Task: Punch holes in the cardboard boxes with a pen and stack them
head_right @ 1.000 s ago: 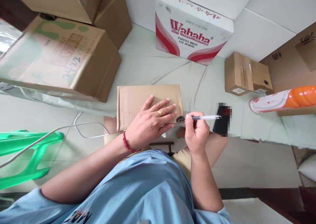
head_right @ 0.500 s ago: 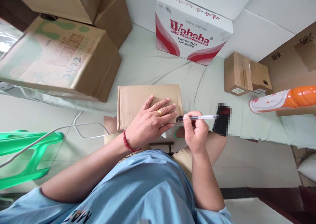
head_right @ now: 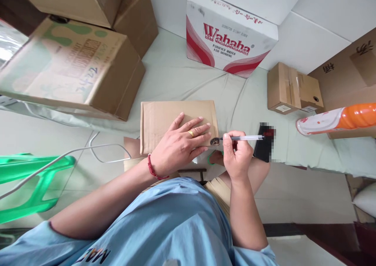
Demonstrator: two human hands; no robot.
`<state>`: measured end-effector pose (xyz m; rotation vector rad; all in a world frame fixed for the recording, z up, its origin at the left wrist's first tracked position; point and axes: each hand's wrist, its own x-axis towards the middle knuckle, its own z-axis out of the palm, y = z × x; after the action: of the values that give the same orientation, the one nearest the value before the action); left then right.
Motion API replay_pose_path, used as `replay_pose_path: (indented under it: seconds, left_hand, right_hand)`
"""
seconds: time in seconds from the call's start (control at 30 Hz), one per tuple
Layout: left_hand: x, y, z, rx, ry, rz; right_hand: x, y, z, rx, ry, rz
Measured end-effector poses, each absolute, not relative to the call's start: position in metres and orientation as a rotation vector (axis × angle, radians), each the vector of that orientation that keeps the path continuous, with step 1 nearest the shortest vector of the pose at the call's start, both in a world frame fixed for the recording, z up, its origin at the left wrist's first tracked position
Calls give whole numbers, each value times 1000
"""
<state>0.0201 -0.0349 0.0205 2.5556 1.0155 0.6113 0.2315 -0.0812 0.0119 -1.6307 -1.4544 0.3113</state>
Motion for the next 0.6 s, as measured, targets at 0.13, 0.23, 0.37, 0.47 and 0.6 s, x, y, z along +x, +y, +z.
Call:
replay_pose_path:
  seconds: [0.13, 0.23, 0.37, 0.47, 0.6]
  left_hand:
    - [20, -35, 19, 2551, 1017, 616]
    - [20, -35, 19, 2550, 1016, 624]
    - [20, -35, 19, 2555, 1007, 633]
    - [20, -35, 19, 2556, 1018, 628]
    - [20, -35, 19, 2559, 1019, 616]
  right_hand:
    - [235, -82, 12, -1633, -1476, 306]
    - [237, -83, 11, -1662, -1502, 242]
    - [237, -85, 12, -1652, -1474, 251]
    - [236, -85, 12, -1659, -1476, 267]
    - [235, -85, 12, -1672, -1517, 240]
